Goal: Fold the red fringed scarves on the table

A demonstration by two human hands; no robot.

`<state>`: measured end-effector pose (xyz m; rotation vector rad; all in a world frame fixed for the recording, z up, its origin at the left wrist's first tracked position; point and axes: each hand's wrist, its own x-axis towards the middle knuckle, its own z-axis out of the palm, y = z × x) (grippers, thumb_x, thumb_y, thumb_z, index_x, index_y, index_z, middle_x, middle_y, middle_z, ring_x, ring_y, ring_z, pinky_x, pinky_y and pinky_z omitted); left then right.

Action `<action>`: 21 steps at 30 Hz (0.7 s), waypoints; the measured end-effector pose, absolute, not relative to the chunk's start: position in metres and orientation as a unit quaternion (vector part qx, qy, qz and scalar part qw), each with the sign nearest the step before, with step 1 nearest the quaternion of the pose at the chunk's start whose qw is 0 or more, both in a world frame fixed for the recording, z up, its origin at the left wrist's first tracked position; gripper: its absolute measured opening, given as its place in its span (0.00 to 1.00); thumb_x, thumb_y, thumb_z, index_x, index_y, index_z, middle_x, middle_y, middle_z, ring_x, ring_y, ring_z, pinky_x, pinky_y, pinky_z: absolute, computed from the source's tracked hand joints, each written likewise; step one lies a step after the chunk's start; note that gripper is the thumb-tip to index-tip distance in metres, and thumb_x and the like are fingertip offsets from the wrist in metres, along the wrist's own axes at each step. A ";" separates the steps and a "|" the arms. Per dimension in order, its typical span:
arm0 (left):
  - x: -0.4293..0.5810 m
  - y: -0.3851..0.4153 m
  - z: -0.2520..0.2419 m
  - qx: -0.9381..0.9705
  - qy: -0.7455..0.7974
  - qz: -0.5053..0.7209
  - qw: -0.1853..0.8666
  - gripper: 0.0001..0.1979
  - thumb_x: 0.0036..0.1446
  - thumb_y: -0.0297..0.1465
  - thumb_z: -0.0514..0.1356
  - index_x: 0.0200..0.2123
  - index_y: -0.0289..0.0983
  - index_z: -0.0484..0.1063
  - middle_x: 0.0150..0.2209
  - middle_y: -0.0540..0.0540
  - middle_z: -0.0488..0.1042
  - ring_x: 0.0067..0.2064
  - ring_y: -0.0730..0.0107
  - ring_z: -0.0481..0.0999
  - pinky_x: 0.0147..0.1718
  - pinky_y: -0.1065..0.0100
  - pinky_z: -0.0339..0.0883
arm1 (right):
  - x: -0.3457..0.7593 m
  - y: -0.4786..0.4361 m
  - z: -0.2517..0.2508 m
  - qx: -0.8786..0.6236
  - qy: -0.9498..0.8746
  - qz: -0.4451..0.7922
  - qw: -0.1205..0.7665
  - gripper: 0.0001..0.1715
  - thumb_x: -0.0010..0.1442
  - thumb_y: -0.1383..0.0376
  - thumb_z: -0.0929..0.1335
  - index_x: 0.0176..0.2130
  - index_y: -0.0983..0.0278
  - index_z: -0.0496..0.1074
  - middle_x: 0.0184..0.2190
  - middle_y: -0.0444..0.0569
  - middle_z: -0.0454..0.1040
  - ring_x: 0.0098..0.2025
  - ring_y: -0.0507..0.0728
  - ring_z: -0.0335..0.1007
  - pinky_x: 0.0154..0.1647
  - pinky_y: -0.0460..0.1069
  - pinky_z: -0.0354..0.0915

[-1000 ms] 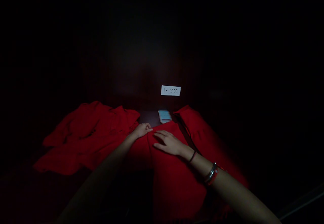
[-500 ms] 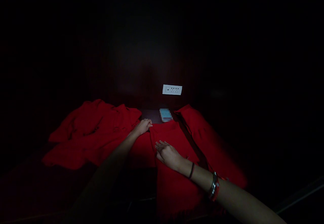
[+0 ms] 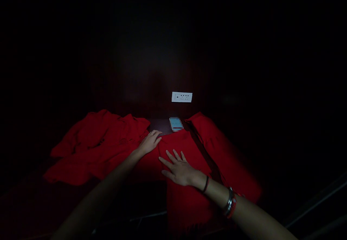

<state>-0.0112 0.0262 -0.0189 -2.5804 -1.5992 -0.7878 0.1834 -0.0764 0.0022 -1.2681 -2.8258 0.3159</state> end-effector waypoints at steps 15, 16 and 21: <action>-0.004 -0.020 -0.019 -0.896 -0.439 -0.044 -0.043 0.22 0.58 0.36 0.35 0.56 0.47 0.40 0.59 0.53 0.40 0.59 0.64 0.36 0.52 0.54 0.40 | 0.206 -0.073 0.004 -0.453 -0.886 0.096 0.000 0.38 0.51 0.42 0.45 0.57 0.53 0.39 0.59 0.48 0.32 0.58 0.64 0.21 0.52 0.64 0.25; -0.005 -0.021 -0.019 -0.896 -0.441 -0.026 -0.056 0.22 0.58 0.37 0.35 0.56 0.48 0.41 0.59 0.53 0.40 0.59 0.63 0.36 0.52 0.53 0.40 | 0.210 -0.074 0.002 -0.453 -0.886 0.097 -0.003 0.38 0.51 0.42 0.46 0.57 0.53 0.39 0.59 0.48 0.33 0.59 0.64 0.21 0.53 0.64 0.26; -0.002 -0.032 -0.014 -0.883 -0.464 -0.055 -0.038 0.21 0.57 0.37 0.38 0.55 0.47 0.45 0.59 0.52 0.42 0.59 0.63 0.36 0.53 0.53 0.36 | 0.233 -0.078 0.005 -0.478 -0.875 0.080 -0.003 0.39 0.51 0.42 0.47 0.57 0.54 0.39 0.59 0.48 0.34 0.59 0.64 0.23 0.54 0.63 0.29</action>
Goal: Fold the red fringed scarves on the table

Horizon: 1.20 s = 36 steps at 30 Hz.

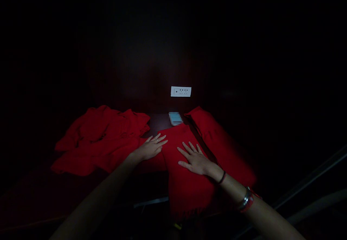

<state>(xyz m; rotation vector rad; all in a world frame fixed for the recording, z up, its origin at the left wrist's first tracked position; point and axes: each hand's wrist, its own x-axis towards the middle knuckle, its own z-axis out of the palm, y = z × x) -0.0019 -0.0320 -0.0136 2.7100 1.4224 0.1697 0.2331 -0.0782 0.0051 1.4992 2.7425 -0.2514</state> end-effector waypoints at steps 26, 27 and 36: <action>0.019 -0.068 -0.015 0.882 0.462 0.060 0.071 0.36 0.49 0.52 0.40 0.57 0.38 0.40 0.59 0.43 0.40 0.59 0.61 0.38 0.53 0.55 0.36 | 0.236 -0.054 -0.001 0.466 0.883 -0.051 0.005 0.42 0.53 0.44 0.45 0.58 0.66 0.40 0.59 0.54 0.37 0.59 0.58 0.29 0.56 0.55 0.35; 0.018 -0.068 -0.014 0.883 0.459 0.065 0.067 0.36 0.49 0.52 0.40 0.57 0.38 0.39 0.59 0.44 0.39 0.59 0.62 0.37 0.53 0.55 0.36 | 0.234 -0.052 0.002 0.466 0.883 -0.053 0.001 0.42 0.53 0.44 0.45 0.58 0.66 0.40 0.59 0.54 0.37 0.59 0.59 0.29 0.56 0.56 0.35; 0.007 -0.071 -0.017 0.861 0.501 0.062 0.059 0.37 0.49 0.53 0.39 0.57 0.38 0.40 0.59 0.44 0.41 0.59 0.61 0.39 0.53 0.53 0.37 | 0.223 -0.050 -0.003 0.441 0.897 -0.031 -0.018 0.39 0.55 0.46 0.45 0.58 0.66 0.42 0.59 0.52 0.39 0.59 0.57 0.30 0.56 0.55 0.34</action>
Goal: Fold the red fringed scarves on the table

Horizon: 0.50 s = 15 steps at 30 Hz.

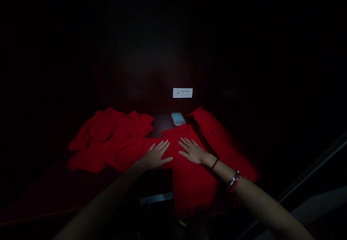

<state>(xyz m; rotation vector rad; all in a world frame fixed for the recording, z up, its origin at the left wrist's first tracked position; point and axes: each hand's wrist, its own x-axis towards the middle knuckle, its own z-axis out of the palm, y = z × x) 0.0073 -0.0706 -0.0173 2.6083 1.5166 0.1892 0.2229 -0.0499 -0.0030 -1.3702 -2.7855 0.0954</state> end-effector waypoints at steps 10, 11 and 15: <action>0.035 -0.044 -0.001 0.838 0.534 0.104 0.032 0.24 0.56 0.37 0.37 0.56 0.36 0.46 0.58 0.43 0.42 0.59 0.65 0.39 0.53 0.54 0.37 | 0.221 -0.030 0.007 -0.438 -0.898 0.000 0.035 0.32 0.58 0.57 0.49 0.58 0.69 0.42 0.59 0.53 0.40 0.59 0.56 0.31 0.56 0.54 0.36; 0.039 -0.040 -0.005 0.832 0.543 0.106 0.023 0.24 0.56 0.36 0.37 0.56 0.35 0.46 0.58 0.43 0.42 0.59 0.65 0.40 0.53 0.54 0.37 | 0.217 -0.028 0.005 -0.429 -0.903 0.007 0.029 0.32 0.58 0.57 0.48 0.58 0.69 0.42 0.58 0.53 0.40 0.59 0.56 0.31 0.56 0.54 0.36; 0.035 -0.033 -0.023 0.819 0.565 0.073 0.059 0.26 0.56 0.39 0.36 0.57 0.35 0.43 0.59 0.44 0.40 0.59 0.63 0.40 0.52 0.52 0.40 | 0.222 -0.023 -0.004 -0.441 -0.897 0.014 0.012 0.32 0.58 0.55 0.46 0.58 0.68 0.43 0.58 0.53 0.41 0.59 0.55 0.33 0.56 0.53 0.36</action>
